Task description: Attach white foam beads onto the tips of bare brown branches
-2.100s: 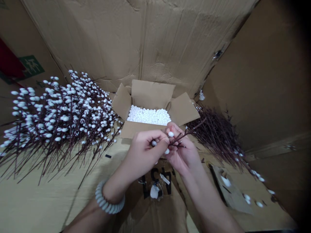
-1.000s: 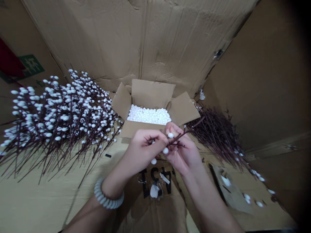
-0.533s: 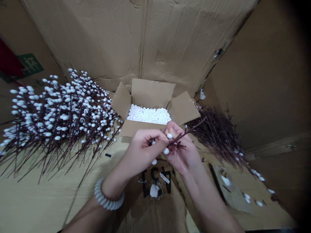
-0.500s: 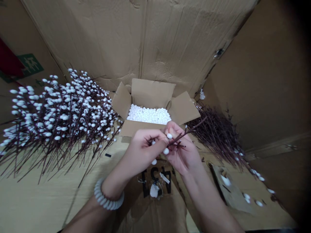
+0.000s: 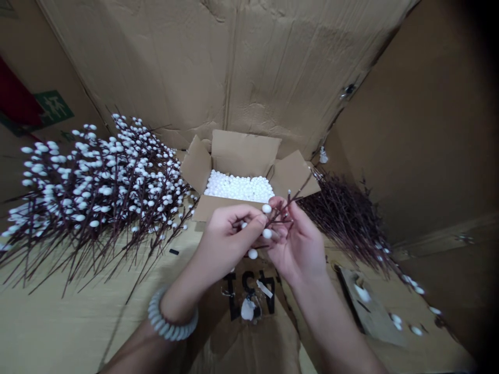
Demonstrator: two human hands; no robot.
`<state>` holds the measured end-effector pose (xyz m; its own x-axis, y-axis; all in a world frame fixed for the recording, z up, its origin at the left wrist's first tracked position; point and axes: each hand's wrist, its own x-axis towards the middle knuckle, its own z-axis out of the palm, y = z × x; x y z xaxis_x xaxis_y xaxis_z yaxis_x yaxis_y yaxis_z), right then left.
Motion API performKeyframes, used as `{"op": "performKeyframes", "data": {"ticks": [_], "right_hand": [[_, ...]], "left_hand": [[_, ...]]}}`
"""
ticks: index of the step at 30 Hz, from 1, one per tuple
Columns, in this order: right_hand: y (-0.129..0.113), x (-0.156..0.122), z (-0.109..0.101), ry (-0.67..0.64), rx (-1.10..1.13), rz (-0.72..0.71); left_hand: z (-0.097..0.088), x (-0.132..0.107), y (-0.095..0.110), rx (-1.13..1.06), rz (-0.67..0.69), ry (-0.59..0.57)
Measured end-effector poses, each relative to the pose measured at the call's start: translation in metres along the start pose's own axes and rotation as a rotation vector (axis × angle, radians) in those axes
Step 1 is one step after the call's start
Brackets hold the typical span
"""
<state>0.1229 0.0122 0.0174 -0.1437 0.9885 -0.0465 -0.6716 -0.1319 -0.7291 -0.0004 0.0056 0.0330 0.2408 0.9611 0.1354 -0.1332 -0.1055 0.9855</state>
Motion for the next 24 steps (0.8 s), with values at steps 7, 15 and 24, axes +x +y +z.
{"op": "performKeyframes", "data": {"ticks": [7, 15, 24], "right_hand": [[0.007, -0.005, 0.000, 0.007, -0.223, -0.230], [0.016, -0.003, -0.006, 0.046, -0.507, -0.345], [0.016, -0.004, -0.008, 0.015, -0.522, -0.320]], "left_hand": [[-0.002, 0.002, 0.001, 0.096, 0.082, 0.266], [0.000, 0.002, 0.000, 0.108, 0.111, 0.268], [0.000, 0.003, -0.002, 0.094, 0.114, 0.252]]}}
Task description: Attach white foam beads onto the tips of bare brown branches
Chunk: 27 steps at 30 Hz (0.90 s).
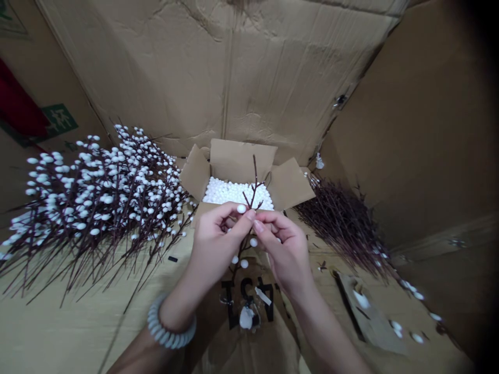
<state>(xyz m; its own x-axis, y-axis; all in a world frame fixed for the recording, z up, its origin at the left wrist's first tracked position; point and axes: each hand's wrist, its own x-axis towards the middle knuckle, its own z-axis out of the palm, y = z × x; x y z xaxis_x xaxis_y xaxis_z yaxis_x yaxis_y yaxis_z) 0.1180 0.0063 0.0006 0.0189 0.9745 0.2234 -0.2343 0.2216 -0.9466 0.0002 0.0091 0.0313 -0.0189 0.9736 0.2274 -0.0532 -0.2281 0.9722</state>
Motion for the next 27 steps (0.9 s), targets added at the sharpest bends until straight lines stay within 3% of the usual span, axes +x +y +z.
{"op": "performKeyframes", "data": {"ticks": [6, 10, 16, 20, 24, 27], "right_hand": [[0.000, -0.002, 0.004, -0.019, 0.038, 0.001], [-0.008, -0.002, 0.005, 0.024, 0.192, 0.045], [-0.028, 0.011, -0.003, 0.175, 0.669, 0.340], [-0.030, 0.018, -0.012, 0.227, 0.775, 0.527], [-0.025, 0.018, -0.015, 0.153, 0.729, 0.482], [-0.024, 0.018, -0.013, 0.184, 0.690, 0.445]], "left_hand": [[0.000, -0.001, -0.004, 0.053, 0.112, 0.075], [-0.001, 0.000, -0.002, -0.054, 0.038, 0.081], [-0.002, 0.001, -0.002, -0.191, -0.111, 0.049], [-0.001, 0.000, -0.001, -0.223, -0.154, 0.021], [0.000, 0.001, 0.000, -0.223, -0.175, 0.014], [0.002, 0.002, 0.000, -0.222, -0.153, 0.000]]}}
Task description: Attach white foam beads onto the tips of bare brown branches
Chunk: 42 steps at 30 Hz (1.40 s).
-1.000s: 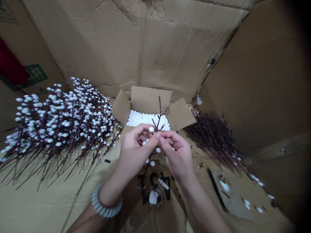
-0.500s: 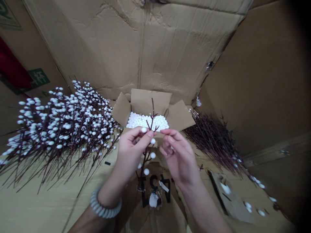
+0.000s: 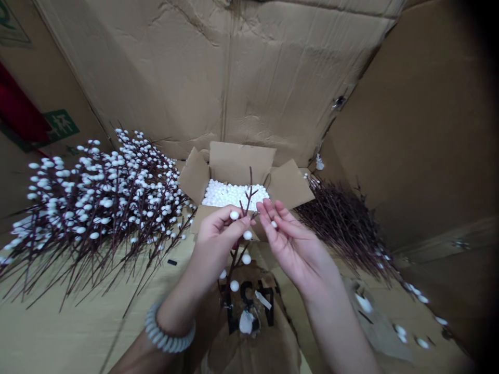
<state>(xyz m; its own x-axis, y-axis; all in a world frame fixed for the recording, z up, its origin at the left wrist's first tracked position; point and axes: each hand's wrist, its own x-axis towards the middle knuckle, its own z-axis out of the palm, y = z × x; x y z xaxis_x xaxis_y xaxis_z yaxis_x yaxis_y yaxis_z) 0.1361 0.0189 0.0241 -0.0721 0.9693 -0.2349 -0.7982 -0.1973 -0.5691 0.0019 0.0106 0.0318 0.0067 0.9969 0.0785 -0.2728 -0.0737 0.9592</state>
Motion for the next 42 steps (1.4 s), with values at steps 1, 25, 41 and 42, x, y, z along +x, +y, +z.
{"op": "performKeyframes", "data": {"ticks": [1, 25, 41, 42], "right_hand": [[0.001, 0.000, 0.001, 0.019, -0.010, -0.011], [0.015, -0.010, -0.002, -0.043, -0.466, -0.536], [0.024, -0.023, -0.003, -0.053, -0.952, -1.051], [0.024, -0.023, -0.003, -0.040, -0.957, -1.066]], "left_hand": [[0.001, 0.000, 0.000, 0.000, 0.010, -0.006], [0.000, -0.002, -0.004, 0.083, 0.008, -0.053], [0.001, -0.001, -0.003, 0.094, 0.026, -0.061], [0.000, -0.001, -0.003, 0.096, 0.024, -0.066]]}}
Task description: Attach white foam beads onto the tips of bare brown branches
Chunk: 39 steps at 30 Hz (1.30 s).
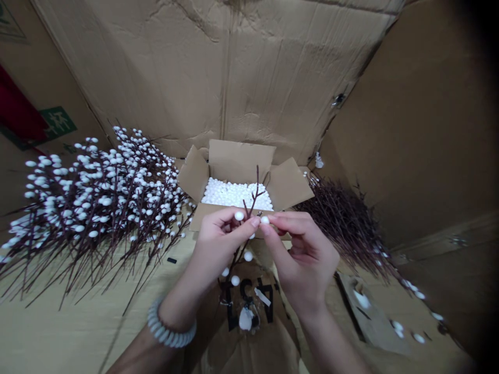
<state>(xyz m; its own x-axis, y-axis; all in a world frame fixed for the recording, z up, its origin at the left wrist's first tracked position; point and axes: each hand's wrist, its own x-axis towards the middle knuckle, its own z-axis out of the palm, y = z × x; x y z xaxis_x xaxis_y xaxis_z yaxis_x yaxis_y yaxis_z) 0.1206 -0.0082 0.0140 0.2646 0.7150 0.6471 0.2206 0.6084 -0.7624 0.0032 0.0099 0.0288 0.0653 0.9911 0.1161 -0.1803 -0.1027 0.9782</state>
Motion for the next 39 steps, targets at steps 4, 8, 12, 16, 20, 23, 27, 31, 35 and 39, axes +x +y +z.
{"op": "performKeyframes", "data": {"ticks": [4, 8, 12, 16, 20, 23, 27, 31, 35, 39], "right_hand": [[-0.001, 0.003, 0.000, 0.083, 0.006, 0.040], [0.001, 0.008, 0.001, 0.104, 0.228, 0.289], [0.004, 0.012, 0.001, 0.013, 0.436, 0.481], [0.003, 0.014, 0.002, -0.028, 0.549, 0.563], [0.002, 0.015, 0.001, -0.049, 0.596, 0.593], [0.002, 0.014, 0.001, -0.052, 0.597, 0.593], [0.002, 0.014, 0.001, -0.048, 0.589, 0.589], [0.002, 0.014, 0.001, -0.048, 0.587, 0.588], [0.002, 0.014, 0.001, -0.046, 0.594, 0.604], [0.002, 0.015, 0.001, -0.037, 0.585, 0.600]], "left_hand": [[-0.001, -0.001, 0.000, 0.029, -0.006, 0.016], [-0.001, -0.002, -0.001, 0.038, -0.018, 0.029], [0.000, -0.002, 0.000, 0.023, -0.031, 0.003], [0.000, -0.002, 0.001, 0.008, -0.030, -0.033], [0.000, -0.002, 0.001, 0.007, -0.025, -0.042], [0.000, -0.002, 0.001, 0.011, -0.005, -0.048], [-0.001, -0.003, 0.000, 0.014, 0.004, -0.066], [-0.002, -0.003, -0.001, 0.015, 0.022, -0.072], [-0.003, -0.004, 0.000, 0.042, 0.035, -0.072], [-0.003, -0.004, -0.001, 0.051, 0.046, -0.055]]}}
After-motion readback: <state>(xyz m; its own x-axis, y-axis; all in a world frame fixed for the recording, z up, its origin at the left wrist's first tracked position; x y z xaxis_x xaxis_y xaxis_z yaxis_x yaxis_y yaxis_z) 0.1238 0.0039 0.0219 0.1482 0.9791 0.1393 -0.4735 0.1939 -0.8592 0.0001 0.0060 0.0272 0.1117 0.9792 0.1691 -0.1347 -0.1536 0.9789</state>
